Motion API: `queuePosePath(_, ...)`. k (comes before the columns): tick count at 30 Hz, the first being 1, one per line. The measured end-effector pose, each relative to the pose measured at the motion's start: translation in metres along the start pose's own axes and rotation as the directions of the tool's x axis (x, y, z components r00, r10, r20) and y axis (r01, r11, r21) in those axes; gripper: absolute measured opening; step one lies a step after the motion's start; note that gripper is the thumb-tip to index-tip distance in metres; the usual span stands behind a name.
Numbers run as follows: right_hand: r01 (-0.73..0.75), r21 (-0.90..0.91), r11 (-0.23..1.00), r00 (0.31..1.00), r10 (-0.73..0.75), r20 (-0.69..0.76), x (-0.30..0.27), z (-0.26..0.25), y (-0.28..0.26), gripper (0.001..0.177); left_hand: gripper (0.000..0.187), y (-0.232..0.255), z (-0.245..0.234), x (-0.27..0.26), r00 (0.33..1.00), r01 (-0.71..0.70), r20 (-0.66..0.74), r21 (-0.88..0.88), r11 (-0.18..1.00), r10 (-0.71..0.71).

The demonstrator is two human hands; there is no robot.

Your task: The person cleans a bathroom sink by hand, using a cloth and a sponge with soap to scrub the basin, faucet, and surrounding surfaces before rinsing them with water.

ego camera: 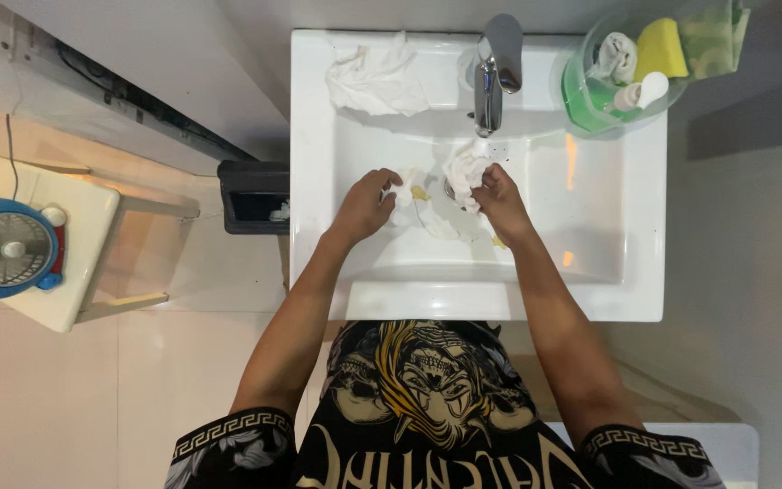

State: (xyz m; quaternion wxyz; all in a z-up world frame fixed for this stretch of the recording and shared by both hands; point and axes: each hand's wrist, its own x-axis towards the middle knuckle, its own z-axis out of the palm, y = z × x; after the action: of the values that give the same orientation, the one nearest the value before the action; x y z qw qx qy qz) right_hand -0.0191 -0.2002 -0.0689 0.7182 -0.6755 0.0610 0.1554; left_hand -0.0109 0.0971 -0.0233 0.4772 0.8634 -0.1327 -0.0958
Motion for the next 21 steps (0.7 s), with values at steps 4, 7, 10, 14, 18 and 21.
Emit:
queuePosePath(4, -0.051, 0.087, 0.995, 0.999, 0.052, -0.012, 0.001, 0.023, -0.019, 0.032, 0.030, 0.014, -0.011, -0.002, 0.998, 0.050, -0.025, -0.038, 0.998, -0.051)
queuePosePath(7, -0.015, -0.096, 0.995, 1.000, 0.013, -0.024, 0.006, 0.021, -0.011, 0.034, 0.041, 0.018, -0.017, 0.004, 0.965, -0.144, -0.182, 0.230, 0.963, 0.188)
queuePosePath(10, 0.063, -0.290, 0.955, 0.994, -0.088, -0.072, 0.016, 0.007, 0.003, 0.039, 0.039, 0.016, -0.025, 0.030, 0.955, -0.106, -0.216, 0.389, 0.915, 0.203)
queuePosePath(14, 0.290, -0.721, 0.629, 0.909, -0.416, 0.002, 0.016, -0.025, 0.009, 0.042, 0.051, 0.007, -0.027, 0.087, 0.902, -0.171, -0.230, 0.586, 0.792, 0.365)
queuePosePath(18, 0.262, -0.813, 0.520, 0.913, -0.407, 0.033, 0.023, -0.045, 0.005, 0.048, 0.054, -0.021, -0.031, 0.122, 0.825, -0.157, -0.192, 0.825, 0.542, 0.531)
queuePosePath(21, 0.223, -0.854, 0.469, 0.951, -0.298, 0.084, 0.033, -0.050, 0.008, 0.050, 0.032, -0.039, -0.030, 0.115, 0.920, -0.130, -0.108, 0.822, 0.554, 0.376)
